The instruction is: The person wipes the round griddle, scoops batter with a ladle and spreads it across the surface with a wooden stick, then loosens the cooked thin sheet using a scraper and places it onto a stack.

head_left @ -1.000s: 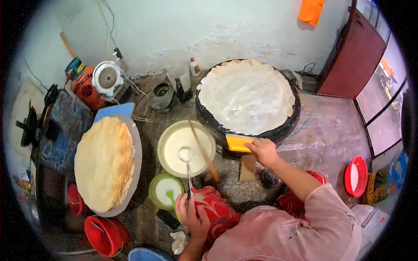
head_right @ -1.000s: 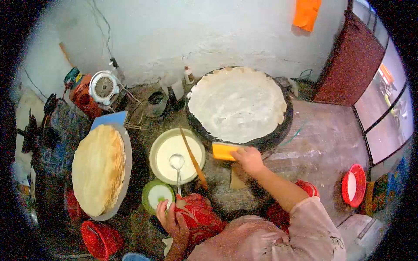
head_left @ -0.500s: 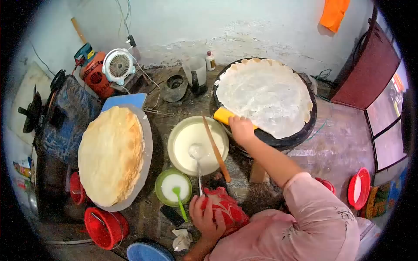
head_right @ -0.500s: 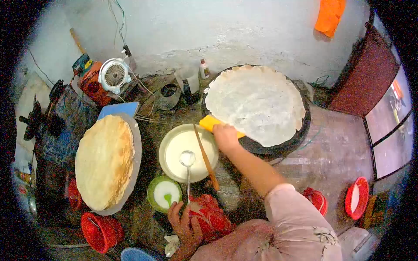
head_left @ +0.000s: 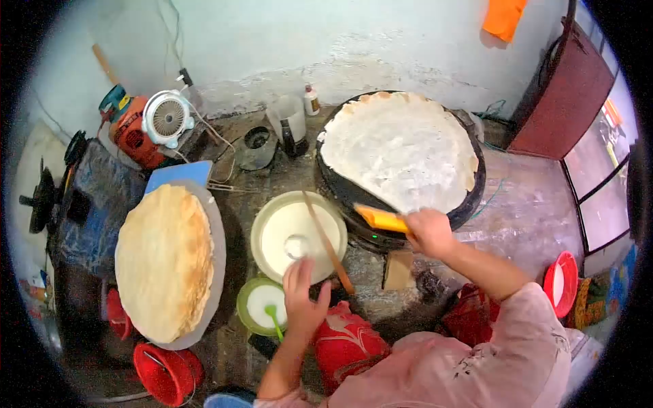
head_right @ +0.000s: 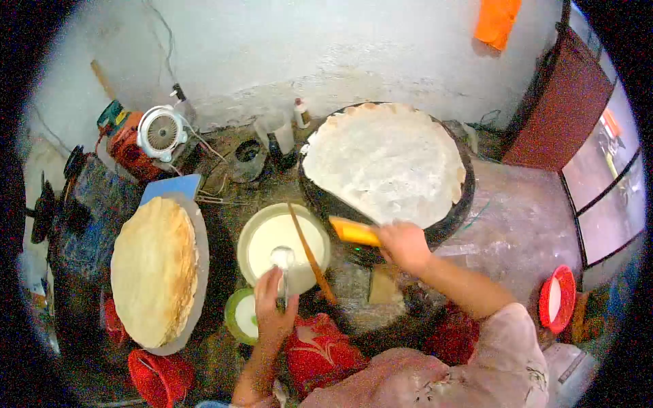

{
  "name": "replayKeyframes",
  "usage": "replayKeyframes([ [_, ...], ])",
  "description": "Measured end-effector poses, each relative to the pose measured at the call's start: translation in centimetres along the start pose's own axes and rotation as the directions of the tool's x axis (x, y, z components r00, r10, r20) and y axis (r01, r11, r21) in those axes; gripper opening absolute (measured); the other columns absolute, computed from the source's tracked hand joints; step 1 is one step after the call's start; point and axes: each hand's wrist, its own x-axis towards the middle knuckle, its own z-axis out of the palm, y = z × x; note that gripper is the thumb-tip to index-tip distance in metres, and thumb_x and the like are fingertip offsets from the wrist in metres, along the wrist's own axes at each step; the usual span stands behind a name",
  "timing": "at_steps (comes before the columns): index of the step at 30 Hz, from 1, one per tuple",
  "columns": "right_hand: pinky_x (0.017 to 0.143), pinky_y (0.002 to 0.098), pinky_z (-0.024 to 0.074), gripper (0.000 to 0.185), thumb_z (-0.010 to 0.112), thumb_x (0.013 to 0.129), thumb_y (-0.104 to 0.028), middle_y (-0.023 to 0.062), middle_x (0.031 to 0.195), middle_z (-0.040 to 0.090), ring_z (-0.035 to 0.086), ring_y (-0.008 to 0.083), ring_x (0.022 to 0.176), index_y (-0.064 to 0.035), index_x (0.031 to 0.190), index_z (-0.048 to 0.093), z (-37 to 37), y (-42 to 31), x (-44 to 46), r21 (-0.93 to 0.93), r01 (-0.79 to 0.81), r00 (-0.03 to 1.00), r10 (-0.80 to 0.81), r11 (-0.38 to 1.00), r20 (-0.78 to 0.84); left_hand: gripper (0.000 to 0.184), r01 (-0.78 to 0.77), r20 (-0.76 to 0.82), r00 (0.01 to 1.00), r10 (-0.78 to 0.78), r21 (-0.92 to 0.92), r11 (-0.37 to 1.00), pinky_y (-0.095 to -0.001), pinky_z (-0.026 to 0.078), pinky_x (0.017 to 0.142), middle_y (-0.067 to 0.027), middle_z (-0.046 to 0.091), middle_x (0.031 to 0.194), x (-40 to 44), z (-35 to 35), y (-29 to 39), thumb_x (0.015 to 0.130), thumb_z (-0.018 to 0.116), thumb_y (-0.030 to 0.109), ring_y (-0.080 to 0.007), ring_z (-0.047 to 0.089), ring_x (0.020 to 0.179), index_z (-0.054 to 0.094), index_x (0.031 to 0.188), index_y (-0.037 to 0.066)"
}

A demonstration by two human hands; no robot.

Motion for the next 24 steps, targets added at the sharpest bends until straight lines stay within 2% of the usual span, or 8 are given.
replayKeyframes([
  [2, 0.059, 0.036, 0.0445, 0.036, 0.057, 0.067, -0.015, 0.0028, 0.08, 0.057, 0.054, 0.0213, 0.07, -0.0119, 0.102, 0.056, -0.5, 0.9, -3.5, -0.066, 0.152, 0.985, -0.157, 0.986, -0.073, 0.045, -0.166, -0.005, 0.986, 0.166, -0.001, 0.986, -0.0427, 0.035, 0.095, -0.0174, 0.047, 0.12, 3.4, 3.8, -1.4, 0.075, 0.062, 0.01, -0.0382, 0.042, 0.111, 0.048, 0.117, 0.0],
  [4, 0.059, 0.0347, 0.0447, 0.036, 0.057, 0.067, -0.015, 0.0023, 0.082, 0.056, 0.054, 0.0208, 0.072, -0.0115, 0.103, 0.057, -1.1, 2.0, -6.1, -0.085, 0.118, 0.992, -0.114, 0.989, 0.045, 0.054, -0.234, 0.194, 0.956, 0.219, 0.062, 0.97, -0.0416, 0.036, 0.097, -0.0134, 0.045, 0.126, 7.3, 7.3, -0.6, 0.07, 0.063, 0.003, -0.0351, 0.042, 0.114, 0.047, 0.122, 0.003],
  [8, 0.06, 0.0343, 0.0449, 0.038, 0.056, 0.067, -0.015, 0.0023, 0.085, 0.057, 0.054, 0.021, 0.074, -0.0113, 0.105, 0.056, -1.5, 4.6, -8.6, -0.1, 0.109, 0.994, -0.105, 0.989, 0.036, 0.055, -0.595, 0.171, 0.803, 0.571, 0.171, 0.785, -0.0358, 0.046, 0.081, -0.0076, 0.052, 0.113, 11.6, 15.3, 0.0, 0.067, 0.061, 0.001, -0.0287, 0.047, 0.104, 0.049, 0.12, 0.006],
  [14, 0.061, 0.0348, 0.0458, 0.039, 0.056, 0.068, -0.015, 0.0022, 0.088, 0.057, 0.055, 0.0208, 0.076, -0.0131, 0.106, 0.056, -0.4, 6.8, -8.9, -0.106, 0.039, 0.999, -0.039, 0.994, 0.002, 0.017, -0.63, 0.284, 0.772, 0.568, 0.228, 0.742, -0.0346, 0.049, 0.073, -0.0074, 0.056, 0.105, 15.0, 21.4, 0.7, 0.068, 0.058, 0.004, -0.0268, 0.051, 0.097, 0.062, 0.085, 0.006],
  [16, 0.061, 0.0349, 0.0458, 0.037, 0.055, 0.069, -0.016, 0.0014, 0.087, 0.057, 0.055, 0.0207, 0.075, -0.014, 0.106, 0.057, 0.3, 6.5, -8.1, -0.078, 0.074, 0.997, -0.074, 0.994, 0.0, 0.006, -0.501, 0.343, 0.83, 0.44, 0.111, 0.858, -0.0355, 0.05, 0.07, -0.0062, 0.06, 0.091, 16.6, 21.7, 0.5, 0.071, 0.057, 0.008, -0.0264, 0.055, 0.092, 0.061, 0.075, 0.006],
  [17, 0.06, 0.0349, 0.0458, 0.036, 0.054, 0.07, -0.016, 0.0007, 0.086, 0.057, 0.055, 0.0206, 0.075, -0.0149, 0.106, 0.057, 0.7, 6.2, -7.6, -0.052, 0.112, 0.994, -0.112, 0.992, 0.001, 0.008, -0.5, 0.12, 0.859, 0.497, -0.005, 0.866, -0.0377, 0.05, 0.067, -0.0058, 0.061, 0.081, 17.4, 21.7, 0.9, 0.073, 0.056, 0.011, -0.0277, 0.056, 0.085, 0.063, 0.077, 0.009],
  [21, 0.059, 0.0351, 0.0457, 0.033, 0.051, 0.072, -0.016, 0.0015, 0.081, 0.055, 0.054, 0.0215, 0.073, -0.0152, 0.105, 0.058, 3.2, 6.0, -3.6, 0.01, 0.159, 0.987, -0.159, 0.987, -0.005, 0.017, -0.2, 0.265, 0.943, 0.203, -0.04, 0.979, -0.0373, 0.048, 0.066, -0.0149, 0.063, 0.08, 21.5, 21.6, 1.5, 0.082, 0.057, 0.02, -0.0325, 0.06, 0.073, 0.064, 0.088, 0.005],
  [24, 0.06, 0.0371, 0.0453, 0.028, 0.05, 0.075, -0.016, 0.0032, 0.08, 0.056, 0.055, 0.0238, 0.074, -0.0156, 0.102, 0.058, 4.4, 7.6, 0.8, -0.045, 0.021, 1.0, -0.021, 0.999, 0.016, 0.019, -0.039, 0.235, 0.968, 0.086, -0.197, 0.98, -0.0298, 0.048, 0.065, -0.0121, 0.065, 0.077, 24.5, 21.4, 0.7, 0.081, 0.06, 0.017, -0.0188, 0.062, 0.068, 0.064, 0.091, 0.001],
])
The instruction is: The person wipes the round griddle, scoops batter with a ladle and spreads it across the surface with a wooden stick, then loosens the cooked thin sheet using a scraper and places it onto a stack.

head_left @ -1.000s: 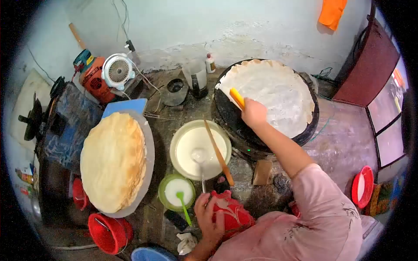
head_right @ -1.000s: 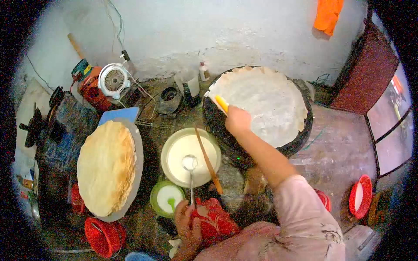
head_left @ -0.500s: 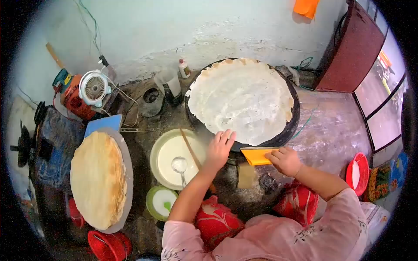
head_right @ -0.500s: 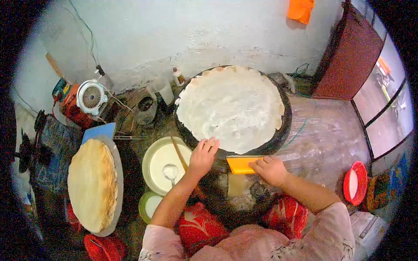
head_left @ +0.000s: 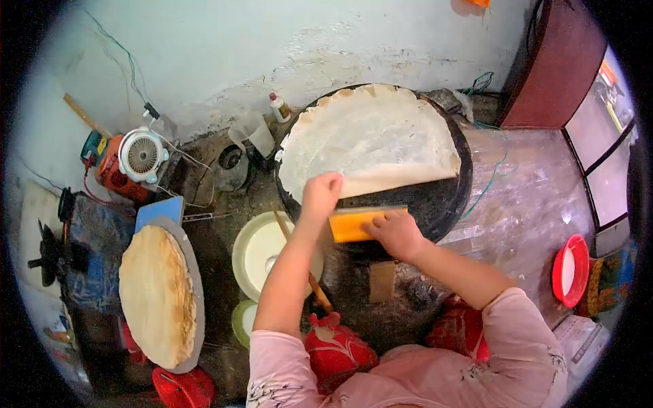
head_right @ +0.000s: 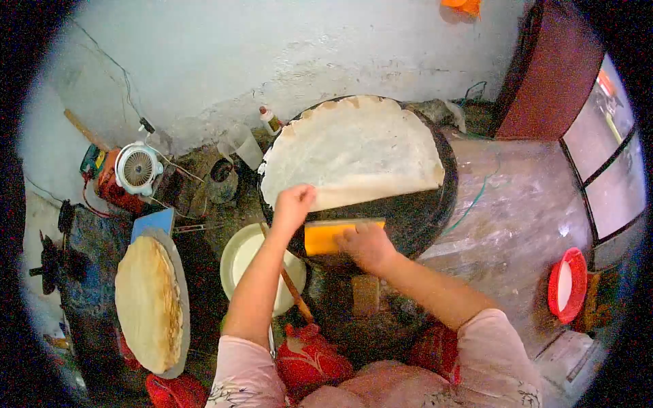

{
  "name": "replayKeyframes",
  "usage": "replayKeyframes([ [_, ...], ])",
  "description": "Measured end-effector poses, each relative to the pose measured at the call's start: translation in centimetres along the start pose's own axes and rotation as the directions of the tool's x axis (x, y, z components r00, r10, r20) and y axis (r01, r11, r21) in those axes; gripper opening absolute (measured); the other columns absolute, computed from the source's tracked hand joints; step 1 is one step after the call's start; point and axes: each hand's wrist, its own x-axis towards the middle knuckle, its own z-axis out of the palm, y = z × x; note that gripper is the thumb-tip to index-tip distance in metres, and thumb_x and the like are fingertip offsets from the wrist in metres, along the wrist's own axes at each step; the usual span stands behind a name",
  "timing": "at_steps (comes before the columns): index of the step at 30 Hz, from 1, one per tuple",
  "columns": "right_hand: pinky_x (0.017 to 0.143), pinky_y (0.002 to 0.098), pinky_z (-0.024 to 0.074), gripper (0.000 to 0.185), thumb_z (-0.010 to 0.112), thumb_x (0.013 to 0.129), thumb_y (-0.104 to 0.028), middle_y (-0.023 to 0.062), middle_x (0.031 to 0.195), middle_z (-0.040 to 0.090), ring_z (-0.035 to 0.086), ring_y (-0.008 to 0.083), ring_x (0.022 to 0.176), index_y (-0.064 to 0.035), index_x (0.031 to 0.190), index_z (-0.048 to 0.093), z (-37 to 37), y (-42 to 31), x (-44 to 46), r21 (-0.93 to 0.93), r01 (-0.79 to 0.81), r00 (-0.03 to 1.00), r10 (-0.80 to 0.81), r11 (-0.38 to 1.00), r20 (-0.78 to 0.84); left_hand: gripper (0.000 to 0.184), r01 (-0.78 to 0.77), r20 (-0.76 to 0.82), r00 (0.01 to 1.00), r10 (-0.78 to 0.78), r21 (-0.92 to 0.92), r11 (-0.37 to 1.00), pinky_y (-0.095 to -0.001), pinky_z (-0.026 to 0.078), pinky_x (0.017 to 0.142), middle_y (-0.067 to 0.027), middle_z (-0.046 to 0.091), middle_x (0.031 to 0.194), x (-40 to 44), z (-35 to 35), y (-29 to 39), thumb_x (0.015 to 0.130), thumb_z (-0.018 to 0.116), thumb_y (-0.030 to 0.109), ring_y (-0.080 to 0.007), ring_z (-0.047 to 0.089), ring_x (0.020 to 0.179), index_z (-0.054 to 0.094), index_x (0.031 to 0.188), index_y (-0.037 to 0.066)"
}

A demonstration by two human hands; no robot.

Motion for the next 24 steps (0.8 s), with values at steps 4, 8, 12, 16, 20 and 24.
replayKeyframes([
  [4, 0.063, 0.041, 0.0448, 0.017, 0.051, 0.074, -0.015, 0.0063, 0.077, 0.057, 0.059, 0.0264, 0.074, -0.0132, 0.09, 0.059, 0.4, -2.1, 3.2, 0.156, 0.083, 0.993, -0.096, 0.984, 0.073, 0.019, 0.074, 0.015, 0.997, -0.073, -0.09, 0.993, -0.0265, 0.047, 0.065, -0.008, 0.065, 0.074, 3.3, -2.0, 0.1, 0.08, 0.061, 0.014, -0.0131, 0.06, 0.068, 0.063, 0.09, -0.002],
  [8, 0.063, 0.0402, 0.0452, 0.008, 0.053, 0.071, -0.013, 0.0093, 0.073, 0.058, 0.059, 0.0257, 0.071, -0.008, 0.074, 0.057, 2.5, -4.6, 6.8, 0.203, 0.219, 0.956, -0.168, 0.954, -0.241, 0.018, 0.031, 0.027, 0.999, -0.031, 0.012, 0.999, -0.0269, 0.046, 0.061, -0.008, 0.063, 0.07, 6.3, -3.3, 1.8, 0.078, 0.061, 0.014, -0.0129, 0.057, 0.063, 0.063, 0.087, -0.001],
  [12, 0.063, 0.0367, 0.0445, 0.012, 0.05, 0.074, -0.014, 0.0079, 0.075, 0.059, 0.059, 0.0231, 0.072, -0.0094, 0.077, 0.061, 5.0, -1.1, 12.5, 0.124, -0.007, 0.991, 0.024, 0.992, -0.135, 0.017, 0.001, 0.093, 0.996, -0.004, 0.031, 1.0, -0.0284, 0.044, 0.058, -0.0082, 0.062, 0.067, 8.0, -3.9, 2.3, 0.077, 0.061, 0.012, -0.0131, 0.055, 0.06, 0.063, 0.087, -0.001],
  [16, 0.061, 0.0364, 0.0448, 0.01, 0.053, 0.072, -0.017, 0.0068, 0.07, 0.059, 0.059, 0.0225, 0.067, -0.0109, 0.073, 0.06, 4.1, -0.8, 13.1, 0.073, -0.071, 0.988, 0.08, 0.995, -0.131, 0.019, -0.046, 0.05, 0.998, 0.046, 0.013, 0.999, -0.0288, 0.044, 0.058, -0.0089, 0.061, 0.067, 9.4, -4.3, 3.6, 0.076, 0.061, 0.014, -0.013, 0.054, 0.059, 0.064, 0.087, -0.001],
  [20, 0.06, 0.036, 0.0442, 0.009, 0.053, 0.07, -0.016, 0.008, 0.069, 0.058, 0.057, 0.0224, 0.067, -0.0098, 0.073, 0.06, 4.5, -3.9, 12.5, 0.185, 0.172, 0.985, -0.163, 0.968, -0.064, 0.014, -0.104, 0.037, 0.994, 0.1, 0.135, 0.985, -0.0347, 0.047, 0.061, -0.0177, 0.061, 0.069, 10.8, -4.5, 5.5, 0.075, 0.06, 0.013, -0.0279, 0.061, 0.064, 0.065, 0.082, 0.002],
  [24, 0.063, 0.0352, 0.0435, 0.01, 0.052, 0.073, -0.016, 0.0068, 0.075, 0.06, 0.058, 0.0226, 0.071, -0.0114, 0.076, 0.06, 6.2, -0.2, 16.5, 0.059, 0.017, 0.989, -0.008, 0.998, -0.149, 0.017, -0.125, 0.051, 0.992, 0.117, 0.179, 0.976, -0.0328, 0.047, 0.065, -0.0154, 0.064, 0.075, 11.6, -4.5, 6.9, 0.076, 0.062, 0.016, -0.0256, 0.062, 0.069, 0.064, 0.086, 0.002],
])
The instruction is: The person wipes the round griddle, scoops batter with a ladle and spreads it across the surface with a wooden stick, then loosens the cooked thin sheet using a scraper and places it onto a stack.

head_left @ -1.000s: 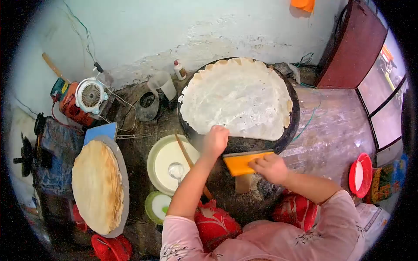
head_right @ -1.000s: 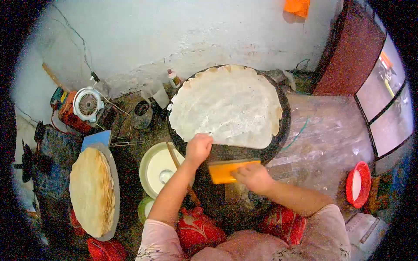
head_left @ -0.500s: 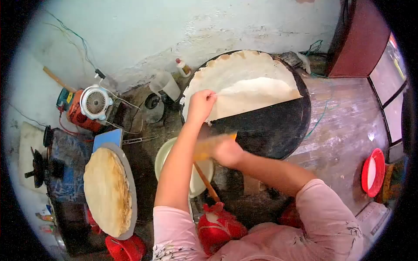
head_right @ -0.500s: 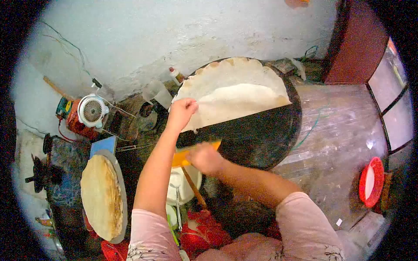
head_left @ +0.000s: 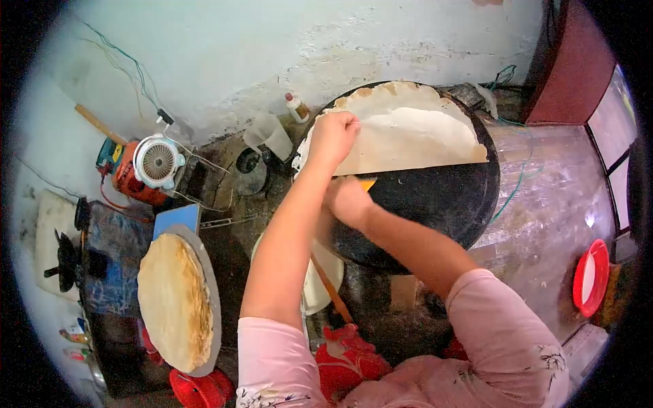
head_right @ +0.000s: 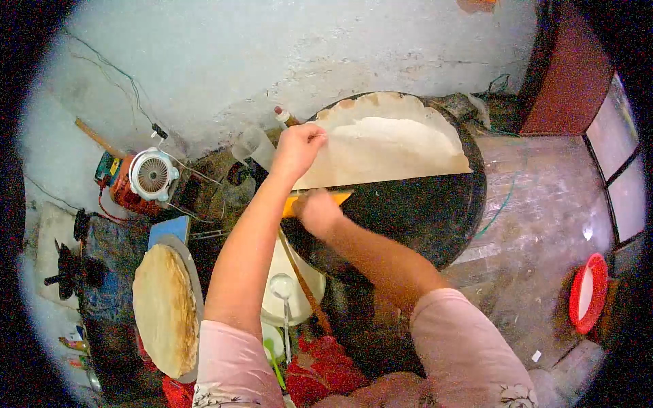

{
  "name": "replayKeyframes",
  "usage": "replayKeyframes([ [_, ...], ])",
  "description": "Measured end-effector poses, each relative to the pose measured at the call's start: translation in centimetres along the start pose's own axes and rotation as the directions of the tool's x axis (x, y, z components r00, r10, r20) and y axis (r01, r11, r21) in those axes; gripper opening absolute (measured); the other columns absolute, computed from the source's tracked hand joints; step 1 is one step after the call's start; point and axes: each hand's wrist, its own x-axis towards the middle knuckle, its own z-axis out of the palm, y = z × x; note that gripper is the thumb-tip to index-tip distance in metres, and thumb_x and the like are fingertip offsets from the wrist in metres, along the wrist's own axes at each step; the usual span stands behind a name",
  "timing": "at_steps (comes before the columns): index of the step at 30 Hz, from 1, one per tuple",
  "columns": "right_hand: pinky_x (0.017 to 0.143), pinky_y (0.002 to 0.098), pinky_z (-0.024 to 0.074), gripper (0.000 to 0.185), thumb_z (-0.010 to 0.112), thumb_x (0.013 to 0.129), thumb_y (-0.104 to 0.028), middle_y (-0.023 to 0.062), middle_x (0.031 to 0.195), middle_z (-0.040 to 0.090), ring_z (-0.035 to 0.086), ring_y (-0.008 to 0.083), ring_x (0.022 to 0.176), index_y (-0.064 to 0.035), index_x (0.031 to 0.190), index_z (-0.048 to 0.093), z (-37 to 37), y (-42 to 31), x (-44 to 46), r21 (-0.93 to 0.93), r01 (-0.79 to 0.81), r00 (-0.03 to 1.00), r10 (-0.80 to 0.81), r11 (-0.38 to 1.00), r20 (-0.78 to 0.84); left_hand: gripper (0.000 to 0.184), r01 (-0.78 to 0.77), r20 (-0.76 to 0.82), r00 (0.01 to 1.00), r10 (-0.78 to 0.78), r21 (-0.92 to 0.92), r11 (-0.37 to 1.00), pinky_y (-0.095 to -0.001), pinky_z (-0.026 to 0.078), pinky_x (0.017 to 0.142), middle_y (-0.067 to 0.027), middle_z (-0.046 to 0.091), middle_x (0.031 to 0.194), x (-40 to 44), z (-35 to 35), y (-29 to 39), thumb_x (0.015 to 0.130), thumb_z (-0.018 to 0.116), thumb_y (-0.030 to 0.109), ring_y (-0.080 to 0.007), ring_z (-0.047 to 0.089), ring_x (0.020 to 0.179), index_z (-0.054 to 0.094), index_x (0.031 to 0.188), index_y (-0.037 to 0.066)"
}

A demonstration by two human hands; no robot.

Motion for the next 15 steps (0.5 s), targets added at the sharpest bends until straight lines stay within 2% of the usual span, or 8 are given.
replayKeyframes([
  [2, 0.065, 0.0349, 0.0444, 0.011, 0.052, 0.075, -0.016, 0.0069, 0.077, 0.061, 0.059, 0.022, 0.073, -0.0114, 0.075, 0.062, -1.8, 1.9, 1.4, -0.171, -0.158, 0.981, 0.174, 0.973, 0.09, 0.014, -0.093, -0.025, 0.995, 0.094, 0.033, 0.995, -0.0345, 0.048, 0.066, -0.0156, 0.063, 0.076, 0.1, 0.1, 1.0, 0.077, 0.06, 0.013, -0.0291, 0.062, 0.071, 0.064, 0.085, 0.002],
  [5, 0.064, 0.0368, 0.0449, 0.014, 0.052, 0.078, -0.015, 0.0083, 0.081, 0.062, 0.059, 0.023, 0.075, -0.0095, 0.085, 0.062, 0.9, 4.5, 0.2, -0.039, -0.289, 0.954, 0.284, 0.957, -0.099, 0.013, -0.343, -0.079, 0.933, 0.352, 0.107, 0.933, -0.038, 0.047, 0.073, -0.0166, 0.062, 0.083, -2.1, 0.1, 3.2, 0.075, 0.056, 0.009, -0.035, 0.058, 0.082, 0.063, 0.084, 0.003],
  [6, 0.062, 0.0379, 0.0447, 0.017, 0.052, 0.078, -0.014, 0.0091, 0.083, 0.061, 0.059, 0.0239, 0.075, -0.0083, 0.092, 0.06, 1.5, 5.1, -1.3, 0.024, -0.266, 0.935, 0.264, 0.964, -0.237, 0.014, -0.382, 0.042, 0.922, 0.385, 0.265, 0.885, -0.0395, 0.046, 0.073, -0.0171, 0.06, 0.084, -3.2, -0.2, 4.3, 0.073, 0.055, 0.008, -0.035, 0.056, 0.084, 0.062, 0.084, 0.004],
  [7, 0.062, 0.0386, 0.0444, 0.019, 0.052, 0.077, -0.014, 0.0106, 0.08, 0.059, 0.057, 0.0263, 0.074, -0.0062, 0.092, 0.059, -2.0, 4.3, -3.4, 0.189, -0.271, 0.937, 0.304, 0.944, -0.174, 0.016, -0.421, 0.123, 0.906, 0.405, 0.354, 0.835, -0.0405, 0.046, 0.073, -0.0151, 0.059, 0.084, -4.9, -0.4, 5.2, 0.071, 0.053, 0.006, -0.0338, 0.055, 0.083, 0.059, 0.086, 0.005],
  [8, 0.061, 0.041, 0.0442, 0.019, 0.051, 0.076, -0.014, 0.0117, 0.079, 0.057, 0.056, 0.0284, 0.073, -0.0042, 0.09, 0.058, -3.7, 3.5, -6.1, 0.022, -0.163, 0.981, 0.164, 0.986, -0.105, 0.018, -0.52, 0.051, 0.849, 0.525, 0.247, 0.817, -0.0402, 0.047, 0.074, -0.0129, 0.058, 0.086, -6.8, -0.4, 5.1, 0.069, 0.052, 0.005, -0.0314, 0.056, 0.085, 0.057, 0.087, 0.005],
  [9, 0.061, 0.0433, 0.044, 0.024, 0.051, 0.074, -0.016, 0.0128, 0.081, 0.056, 0.055, 0.0295, 0.076, -0.0039, 0.093, 0.057, -5.3, 2.3, -8.8, 0.106, -0.236, 0.972, 0.233, 0.966, 0.034, 0.016, -0.54, 0.038, 0.838, 0.545, 0.203, 0.816, -0.0379, 0.048, 0.075, -0.0116, 0.059, 0.091, -8.7, -0.6, 5.3, 0.074, 0.052, 0.006, -0.0307, 0.056, 0.088, 0.057, 0.089, 0.004],
  [11, 0.063, 0.0369, 0.0418, 0.033, 0.051, 0.071, -0.017, 0.0037, 0.081, 0.055, 0.053, 0.0223, 0.076, -0.0088, 0.102, 0.056, -10.2, 0.7, -14.9, -0.044, 0.143, 0.987, -0.139, 0.989, 0.085, 0.018, -0.528, 0.004, 0.845, 0.535, 0.164, 0.833, -0.0341, 0.049, 0.076, -0.0133, 0.059, 0.099, -12.1, -0.1, 4.7, 0.078, 0.058, 0.008, -0.0284, 0.057, 0.095, 0.058, 0.094, 0.002],
  [15, 0.059, 0.0311, 0.0421, 0.032, 0.054, 0.068, -0.019, -0.001, 0.08, 0.054, 0.051, 0.0173, 0.068, -0.0131, 0.099, 0.059, -14.2, -0.1, -22.4, 0.11, 0.107, 0.989, -0.117, 0.988, 0.091, 0.019, -0.561, 0.024, 0.811, 0.585, 0.316, 0.765, -0.0352, 0.049, 0.079, -0.0118, 0.057, 0.098, -16.5, 2.6, 1.3, 0.076, 0.056, 0.006, -0.0287, 0.055, 0.1, 0.057, 0.094, 0.001],
])
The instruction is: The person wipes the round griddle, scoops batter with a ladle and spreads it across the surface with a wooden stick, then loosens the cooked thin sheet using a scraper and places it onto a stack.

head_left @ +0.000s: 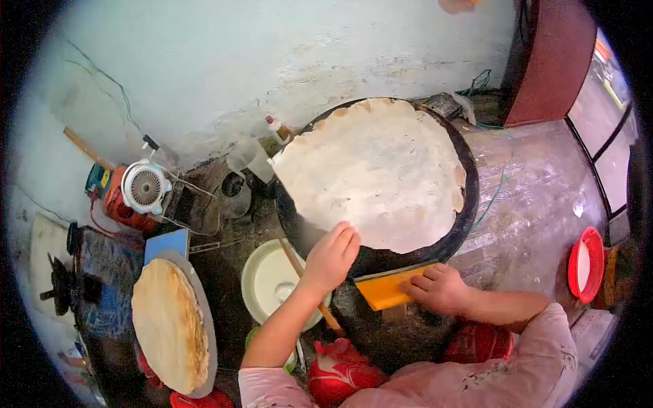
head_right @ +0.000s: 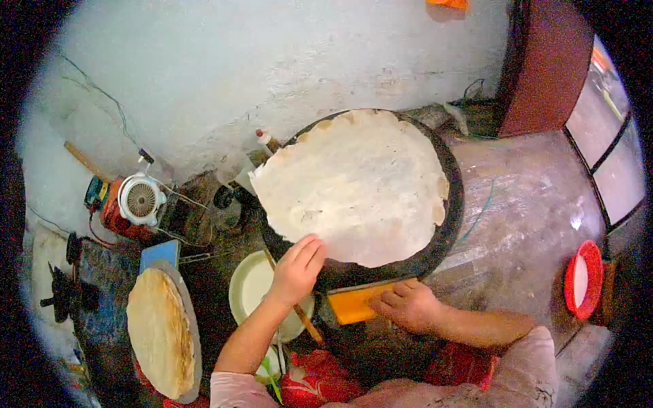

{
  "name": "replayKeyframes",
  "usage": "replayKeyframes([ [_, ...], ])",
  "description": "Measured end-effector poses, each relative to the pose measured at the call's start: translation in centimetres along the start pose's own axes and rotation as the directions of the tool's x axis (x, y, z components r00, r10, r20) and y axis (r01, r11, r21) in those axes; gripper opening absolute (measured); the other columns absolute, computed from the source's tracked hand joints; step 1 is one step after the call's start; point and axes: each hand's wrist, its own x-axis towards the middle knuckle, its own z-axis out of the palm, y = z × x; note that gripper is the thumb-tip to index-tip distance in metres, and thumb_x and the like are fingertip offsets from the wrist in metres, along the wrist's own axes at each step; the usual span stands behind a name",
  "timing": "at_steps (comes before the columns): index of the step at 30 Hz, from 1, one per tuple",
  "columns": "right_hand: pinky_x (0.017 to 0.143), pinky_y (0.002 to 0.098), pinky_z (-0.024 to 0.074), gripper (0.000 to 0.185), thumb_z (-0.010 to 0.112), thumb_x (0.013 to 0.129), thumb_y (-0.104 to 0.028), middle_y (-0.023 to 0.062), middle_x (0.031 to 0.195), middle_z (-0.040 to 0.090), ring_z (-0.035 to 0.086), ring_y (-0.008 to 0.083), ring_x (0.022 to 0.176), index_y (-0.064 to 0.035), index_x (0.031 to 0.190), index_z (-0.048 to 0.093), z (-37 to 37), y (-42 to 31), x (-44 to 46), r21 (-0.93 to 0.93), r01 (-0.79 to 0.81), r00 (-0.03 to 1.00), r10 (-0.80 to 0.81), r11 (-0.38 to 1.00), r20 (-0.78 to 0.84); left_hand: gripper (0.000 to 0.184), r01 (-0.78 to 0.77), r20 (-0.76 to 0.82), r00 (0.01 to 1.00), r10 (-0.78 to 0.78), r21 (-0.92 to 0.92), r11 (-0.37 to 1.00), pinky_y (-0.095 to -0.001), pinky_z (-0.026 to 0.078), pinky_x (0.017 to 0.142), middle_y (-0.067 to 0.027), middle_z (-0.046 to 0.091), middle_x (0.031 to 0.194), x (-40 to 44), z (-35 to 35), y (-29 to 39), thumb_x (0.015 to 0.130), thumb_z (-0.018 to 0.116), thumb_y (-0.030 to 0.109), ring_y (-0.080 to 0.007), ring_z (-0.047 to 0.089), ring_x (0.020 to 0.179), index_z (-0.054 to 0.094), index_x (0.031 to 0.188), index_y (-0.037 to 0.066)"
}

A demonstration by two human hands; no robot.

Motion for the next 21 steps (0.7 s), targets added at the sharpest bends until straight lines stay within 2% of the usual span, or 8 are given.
replayKeyframes([
  [3, 0.062, 0.0331, 0.0434, 0.029, 0.054, 0.071, -0.022, -0.0012, 0.082, 0.054, 0.052, 0.0186, 0.072, -0.0163, 0.099, 0.06, -0.4, 0.9, -2.4, -0.05, -0.086, 0.996, 0.086, 0.995, -0.005, 0.017, 0.266, -0.021, 0.962, -0.272, -0.15, 0.952, -0.0366, 0.047, 0.078, -0.0133, 0.059, 0.099, -0.5, 0.9, 0.1, 0.078, 0.054, 0.005, -0.0292, 0.056, 0.096, 0.058, 0.094, 0.003],
  [5, 0.063, 0.033, 0.0434, 0.028, 0.054, 0.07, -0.022, -0.0015, 0.081, 0.054, 0.052, 0.0186, 0.073, -0.0173, 0.097, 0.061, -0.2, 1.6, -2.8, -0.09, -0.117, 0.992, 0.112, 0.989, -0.055, 0.011, 0.36, -0.165, 0.902, -0.4, -0.225, 0.905, -0.0322, 0.049, 0.072, -0.0116, 0.063, 0.083, -0.1, 2.1, -1.6, 0.076, 0.06, 0.001, -0.0241, 0.062, 0.08, 0.063, 0.087, 0.0],
  [7, 0.063, 0.0336, 0.0436, 0.029, 0.053, 0.072, -0.021, -0.0012, 0.081, 0.053, 0.052, 0.0191, 0.075, -0.0185, 0.1, 0.06, 0.6, 2.9, -1.9, -0.09, -0.108, 0.994, 0.107, 0.99, -0.008, 0.01, 0.609, -0.044, 0.742, -0.669, -0.372, 0.7, -0.0286, 0.047, 0.068, -0.0112, 0.064, 0.075, 1.3, 2.1, -3.7, 0.079, 0.061, 0.006, -0.0162, 0.061, 0.072, 0.064, 0.085, -0.001],
  [8, 0.062, 0.0334, 0.0438, 0.03, 0.051, 0.074, -0.02, -0.0012, 0.082, 0.053, 0.053, 0.02, 0.076, -0.0189, 0.103, 0.059, 1.1, 3.5, -1.1, -0.148, -0.114, 0.992, 0.12, 0.982, 0.032, 0.014, 0.667, 0.0, 0.673, -0.739, -0.432, 0.607, -0.03, 0.047, 0.068, -0.0157, 0.064, 0.081, 2.9, 1.3, -4.4, 0.082, 0.058, 0.011, -0.0235, 0.062, 0.071, 0.064, 0.088, 0.0],
  [13, 0.06, 0.0364, 0.0444, 0.016, 0.051, 0.074, -0.017, 0.003, 0.076, 0.055, 0.055, 0.0239, 0.072, -0.0151, 0.088, 0.058, 3.4, 10.2, 4.7, -0.089, -0.21, 0.969, 0.195, 0.974, -0.149, 0.013, 0.624, -0.123, 0.67, -0.732, -0.44, 0.646, -0.0261, 0.045, 0.063, -0.0082, 0.065, 0.076, 8.5, -1.8, -9.2, 0.081, 0.059, 0.01, -0.0111, 0.056, 0.066, 0.064, 0.086, -0.001],
  [18, 0.059, 0.036, 0.0442, 0.014, 0.054, 0.071, -0.016, 0.0037, 0.075, 0.055, 0.054, 0.0233, 0.068, -0.0139, 0.085, 0.057, 0.6, 10.8, 5.5, -0.151, -0.288, 0.946, 0.257, 0.946, -0.198, 0.01, 0.505, -0.304, 0.761, -0.573, -0.276, 0.818, -0.0292, 0.047, 0.069, -0.0121, 0.064, 0.085, 10.9, -7.6, -6.1, 0.08, 0.059, 0.004, -0.0218, 0.06, 0.075, 0.064, 0.087, 0.001],
  [20, 0.057, 0.034, 0.0415, 0.03, 0.061, 0.065, -0.015, 0.0006, 0.074, 0.055, 0.052, 0.021, 0.066, -0.0145, 0.095, 0.059, 0.1, 9.3, 3.2, -0.21, -0.253, 0.967, 0.241, 0.945, -0.081, 0.012, 0.444, -0.331, 0.811, -0.483, -0.191, 0.876, -0.0308, 0.047, 0.072, -0.012, 0.064, 0.087, 8.9, -7.9, -3.6, 0.077, 0.059, 0.001, -0.0236, 0.061, 0.078, 0.064, 0.088, 0.001],
  [21, 0.058, 0.0339, 0.0423, 0.034, 0.062, 0.064, -0.017, 0.0006, 0.075, 0.056, 0.052, 0.0207, 0.065, -0.0147, 0.098, 0.058, 0.3, 8.6, 1.5, -0.126, -0.183, 0.962, 0.15, 0.975, -0.23, 0.016, 0.376, -0.35, 0.853, -0.387, -0.103, 0.921, -0.0323, 0.048, 0.074, -0.012, 0.063, 0.089, 7.6, -7.8, -2.3, 0.075, 0.059, -0.002, -0.0253, 0.061, 0.082, 0.064, 0.089, 0.002],
])
